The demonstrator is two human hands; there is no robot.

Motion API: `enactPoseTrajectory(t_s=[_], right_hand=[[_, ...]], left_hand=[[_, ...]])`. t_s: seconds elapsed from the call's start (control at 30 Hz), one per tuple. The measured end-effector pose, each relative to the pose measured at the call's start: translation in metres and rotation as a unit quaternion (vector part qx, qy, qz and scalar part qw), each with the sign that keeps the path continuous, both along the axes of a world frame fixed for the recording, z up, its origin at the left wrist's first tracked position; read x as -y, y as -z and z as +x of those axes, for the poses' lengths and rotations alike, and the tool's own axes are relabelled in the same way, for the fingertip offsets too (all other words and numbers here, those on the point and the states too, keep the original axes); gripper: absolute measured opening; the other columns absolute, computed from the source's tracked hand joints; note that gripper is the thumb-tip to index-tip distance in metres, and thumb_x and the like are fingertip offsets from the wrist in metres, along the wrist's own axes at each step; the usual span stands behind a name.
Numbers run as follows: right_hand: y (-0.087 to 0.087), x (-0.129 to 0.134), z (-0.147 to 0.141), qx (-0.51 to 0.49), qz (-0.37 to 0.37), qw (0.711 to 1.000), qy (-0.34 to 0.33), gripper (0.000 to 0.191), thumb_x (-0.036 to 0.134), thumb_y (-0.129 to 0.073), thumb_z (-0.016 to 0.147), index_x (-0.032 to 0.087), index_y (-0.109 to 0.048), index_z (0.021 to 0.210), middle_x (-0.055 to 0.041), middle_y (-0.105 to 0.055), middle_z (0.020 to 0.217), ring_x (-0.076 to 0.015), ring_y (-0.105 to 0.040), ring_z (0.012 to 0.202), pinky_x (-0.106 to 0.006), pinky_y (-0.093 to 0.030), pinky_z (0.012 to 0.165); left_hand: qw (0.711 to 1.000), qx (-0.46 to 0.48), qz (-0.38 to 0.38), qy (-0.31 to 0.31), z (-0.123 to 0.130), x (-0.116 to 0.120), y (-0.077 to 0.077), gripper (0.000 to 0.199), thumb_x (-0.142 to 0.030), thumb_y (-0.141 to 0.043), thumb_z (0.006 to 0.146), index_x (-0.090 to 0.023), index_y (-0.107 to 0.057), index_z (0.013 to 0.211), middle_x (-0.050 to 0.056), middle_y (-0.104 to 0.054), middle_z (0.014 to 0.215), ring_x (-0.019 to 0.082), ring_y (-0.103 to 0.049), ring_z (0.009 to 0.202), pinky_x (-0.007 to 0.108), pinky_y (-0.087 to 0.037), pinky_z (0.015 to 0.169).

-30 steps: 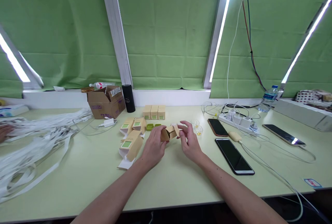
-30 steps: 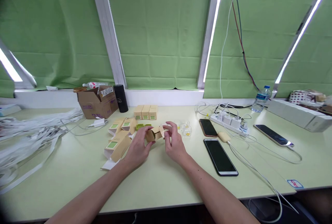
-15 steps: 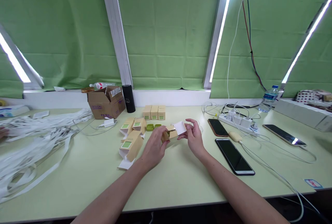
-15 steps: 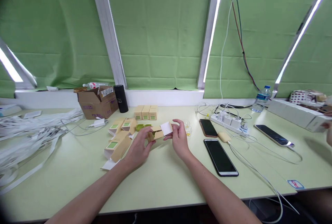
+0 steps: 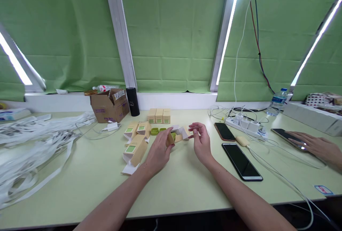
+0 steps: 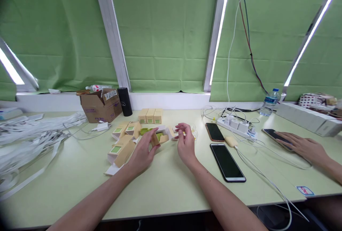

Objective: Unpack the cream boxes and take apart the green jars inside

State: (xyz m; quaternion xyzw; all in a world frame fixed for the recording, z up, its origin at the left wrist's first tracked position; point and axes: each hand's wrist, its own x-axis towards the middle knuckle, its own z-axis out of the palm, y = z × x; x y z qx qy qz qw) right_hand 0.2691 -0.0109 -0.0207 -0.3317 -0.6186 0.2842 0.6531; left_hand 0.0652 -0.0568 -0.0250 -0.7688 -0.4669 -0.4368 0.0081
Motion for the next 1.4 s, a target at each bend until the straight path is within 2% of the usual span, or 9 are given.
enactPoseTrajectory(t_s=[0.13, 0.2, 0.27, 0.53, 0.77, 0.93, 1.07, 1.23, 1.4], right_hand=[[-0.003, 0.007, 0.004, 0.088, 0.176, 0.972, 0.125, 0.019, 0.027, -0.048, 0.102, 0.025, -0.063, 0.113, -0.0116, -0.069, 0.11, -0.0285, -0.063, 0.108, -0.051, -0.056, 0.093], [-0.002, 0.01, 0.005, 0.115, 0.245, 0.953, 0.137, 0.021, 0.02, -0.051, 0.099, 0.027, -0.065, 0.114, -0.0107, -0.071, 0.107, -0.0303, -0.063, 0.109, -0.055, -0.052, 0.097], [0.0, 0.013, 0.005, 0.143, 0.279, 0.942, 0.122, 0.028, 0.016, -0.053, 0.097, 0.029, -0.066, 0.117, -0.0096, -0.074, 0.107, -0.0314, -0.063, 0.111, -0.056, -0.051, 0.099], [0.004, 0.016, -0.003, 0.304, 0.262, 0.912, 0.09, 0.048, 0.01, -0.048, 0.096, 0.032, -0.06, 0.137, -0.0049, -0.075, 0.128, -0.0334, -0.057, 0.136, -0.059, -0.041, 0.109], [0.005, 0.012, 0.0, 0.301, 0.268, 0.908, 0.115, 0.042, 0.009, -0.05, 0.097, 0.031, -0.066, 0.129, -0.0064, -0.079, 0.11, -0.0332, -0.061, 0.129, -0.057, -0.041, 0.107], [0.0, 0.011, 0.0, 0.296, 0.271, 0.908, 0.12, 0.045, 0.011, -0.048, 0.098, 0.028, -0.062, 0.137, -0.0102, -0.074, 0.118, -0.0328, -0.058, 0.131, -0.055, -0.046, 0.105], [-0.002, 0.011, 0.0, 0.275, 0.286, 0.908, 0.138, 0.037, 0.011, -0.05, 0.097, 0.028, -0.067, 0.126, -0.0096, -0.076, 0.105, -0.0323, -0.063, 0.12, -0.055, -0.048, 0.099], [0.002, 0.01, 0.003, 0.257, 0.302, 0.903, 0.167, 0.029, 0.012, -0.057, 0.096, 0.027, -0.068, 0.118, -0.0049, -0.076, 0.081, -0.0301, -0.066, 0.093, -0.049, -0.047, 0.084], [0.005, 0.009, 0.001, 0.292, 0.284, 0.901, 0.149, 0.019, 0.016, -0.062, 0.095, 0.026, -0.07, 0.109, -0.0045, -0.076, 0.08, -0.0281, -0.061, 0.087, -0.044, -0.042, 0.076]], left_hand=[[1.0, 0.002, -0.004, -0.003, 0.0, -0.001, 0.001, 0.069, -0.014, -0.058, 0.095, -0.029, -0.032, 0.158, 0.013, -0.057, 0.145, 0.03, -0.055, 0.136, 0.052, -0.049, 0.113], [1.0, 0.005, -0.003, -0.002, 0.0, -0.001, 0.002, 0.071, -0.013, -0.058, 0.095, -0.029, -0.031, 0.159, 0.014, -0.057, 0.145, 0.03, -0.055, 0.137, 0.054, -0.049, 0.114], [1.0, 0.006, 0.001, -0.001, 0.0, -0.002, 0.002, 0.072, -0.012, -0.057, 0.095, -0.028, -0.03, 0.159, 0.014, -0.057, 0.146, 0.03, -0.054, 0.138, 0.054, -0.048, 0.114], [1.0, 0.003, 0.024, 0.003, 0.0, -0.003, 0.004, 0.071, -0.01, -0.056, 0.094, -0.029, -0.032, 0.158, 0.014, -0.059, 0.142, 0.03, -0.058, 0.134, 0.053, -0.051, 0.111], [0.999, 0.001, 0.029, -0.012, 0.001, -0.001, 0.001, 0.071, -0.011, -0.056, 0.094, -0.029, -0.031, 0.158, 0.013, -0.06, 0.14, 0.029, -0.058, 0.132, 0.051, -0.051, 0.11], [1.0, 0.0, 0.028, -0.012, 0.001, -0.001, 0.001, 0.07, -0.012, -0.056, 0.094, -0.029, -0.032, 0.158, 0.014, -0.06, 0.14, 0.03, -0.058, 0.132, 0.053, -0.051, 0.11], [0.999, -0.004, 0.028, -0.014, 0.001, -0.001, 0.001, 0.071, -0.01, -0.055, 0.094, -0.028, -0.032, 0.158, 0.015, -0.06, 0.139, 0.03, -0.059, 0.131, 0.053, -0.051, 0.109], [0.999, 0.003, 0.038, -0.035, 0.001, -0.001, 0.0, 0.069, -0.011, -0.054, 0.096, -0.029, -0.031, 0.158, 0.013, -0.059, 0.14, 0.029, -0.057, 0.133, 0.051, -0.05, 0.111], [0.998, 0.002, 0.041, -0.038, -0.001, -0.002, 0.002, 0.068, -0.013, -0.055, 0.097, -0.029, -0.031, 0.158, 0.013, -0.059, 0.142, 0.029, -0.056, 0.135, 0.051, -0.05, 0.112]])
